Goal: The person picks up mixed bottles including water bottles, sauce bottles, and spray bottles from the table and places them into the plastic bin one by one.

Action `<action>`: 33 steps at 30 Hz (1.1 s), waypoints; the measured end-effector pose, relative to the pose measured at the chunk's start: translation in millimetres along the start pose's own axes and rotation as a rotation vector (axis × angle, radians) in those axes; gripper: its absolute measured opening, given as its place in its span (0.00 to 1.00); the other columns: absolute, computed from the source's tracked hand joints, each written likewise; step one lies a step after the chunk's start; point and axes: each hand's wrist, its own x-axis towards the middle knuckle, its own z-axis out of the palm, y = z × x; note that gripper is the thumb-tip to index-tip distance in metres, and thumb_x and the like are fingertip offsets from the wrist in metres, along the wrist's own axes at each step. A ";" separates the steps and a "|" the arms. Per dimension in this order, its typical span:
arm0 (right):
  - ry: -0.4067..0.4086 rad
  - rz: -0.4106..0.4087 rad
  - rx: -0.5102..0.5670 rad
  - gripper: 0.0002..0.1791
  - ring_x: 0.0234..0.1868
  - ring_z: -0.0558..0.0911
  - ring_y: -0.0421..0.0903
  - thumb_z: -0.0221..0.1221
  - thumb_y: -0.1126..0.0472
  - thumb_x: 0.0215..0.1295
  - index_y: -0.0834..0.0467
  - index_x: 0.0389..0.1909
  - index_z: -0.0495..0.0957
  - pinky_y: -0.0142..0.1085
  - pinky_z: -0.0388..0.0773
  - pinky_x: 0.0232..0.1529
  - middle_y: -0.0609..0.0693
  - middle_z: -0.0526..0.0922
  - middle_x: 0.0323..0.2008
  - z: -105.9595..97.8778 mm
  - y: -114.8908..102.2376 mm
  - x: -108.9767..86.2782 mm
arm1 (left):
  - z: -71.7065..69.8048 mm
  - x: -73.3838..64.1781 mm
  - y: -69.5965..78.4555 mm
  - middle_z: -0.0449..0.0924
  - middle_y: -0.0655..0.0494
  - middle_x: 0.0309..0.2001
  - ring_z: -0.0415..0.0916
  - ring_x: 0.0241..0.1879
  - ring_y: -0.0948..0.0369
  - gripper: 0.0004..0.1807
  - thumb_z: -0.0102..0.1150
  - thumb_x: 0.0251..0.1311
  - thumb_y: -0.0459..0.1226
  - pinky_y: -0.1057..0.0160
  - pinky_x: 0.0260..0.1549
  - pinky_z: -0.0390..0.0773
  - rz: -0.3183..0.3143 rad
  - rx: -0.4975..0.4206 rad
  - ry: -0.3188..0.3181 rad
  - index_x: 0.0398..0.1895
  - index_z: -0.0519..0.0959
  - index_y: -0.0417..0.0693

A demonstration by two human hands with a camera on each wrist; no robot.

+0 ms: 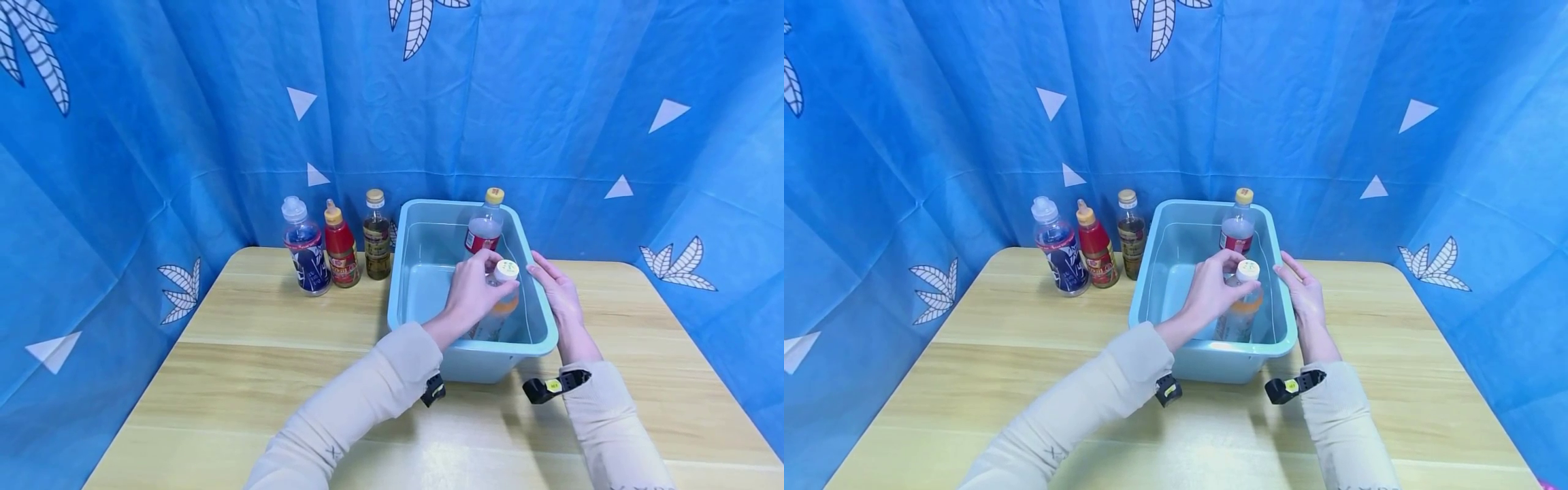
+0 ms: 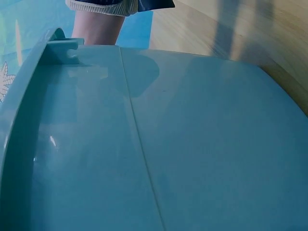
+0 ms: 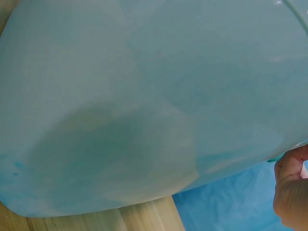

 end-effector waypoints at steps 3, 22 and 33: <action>-0.004 0.005 -0.004 0.34 0.35 0.78 0.33 0.58 0.57 0.58 0.53 0.65 0.58 0.25 0.75 0.35 0.45 0.71 0.49 -1.7 1.1 1.9 | 1.5 -0.8 -0.5 0.78 0.58 0.39 0.73 0.39 0.67 0.21 0.68 0.44 0.39 0.73 0.38 0.71 -0.001 0.001 -0.006 0.43 0.74 0.47; 0.010 0.004 -0.023 0.33 0.37 0.77 0.33 0.59 0.56 0.57 0.52 0.64 0.59 0.25 0.75 0.36 0.47 0.67 0.56 0.9 -0.3 -1.2 | -3.6 -5.8 -0.3 0.75 0.56 0.47 0.71 0.46 0.63 0.30 0.68 0.43 0.39 0.70 0.43 0.70 -0.014 -0.045 -0.025 0.52 0.71 0.47; 0.029 -0.014 -0.032 0.33 0.36 0.77 0.32 0.59 0.56 0.56 0.51 0.63 0.61 0.24 0.74 0.35 0.45 0.68 0.55 -5.1 7.3 11.0 | -19.1 -13.2 -10.1 0.72 0.55 0.51 0.68 0.51 0.59 0.33 0.66 0.46 0.40 0.67 0.45 0.71 -0.044 -0.049 -0.060 0.58 0.66 0.48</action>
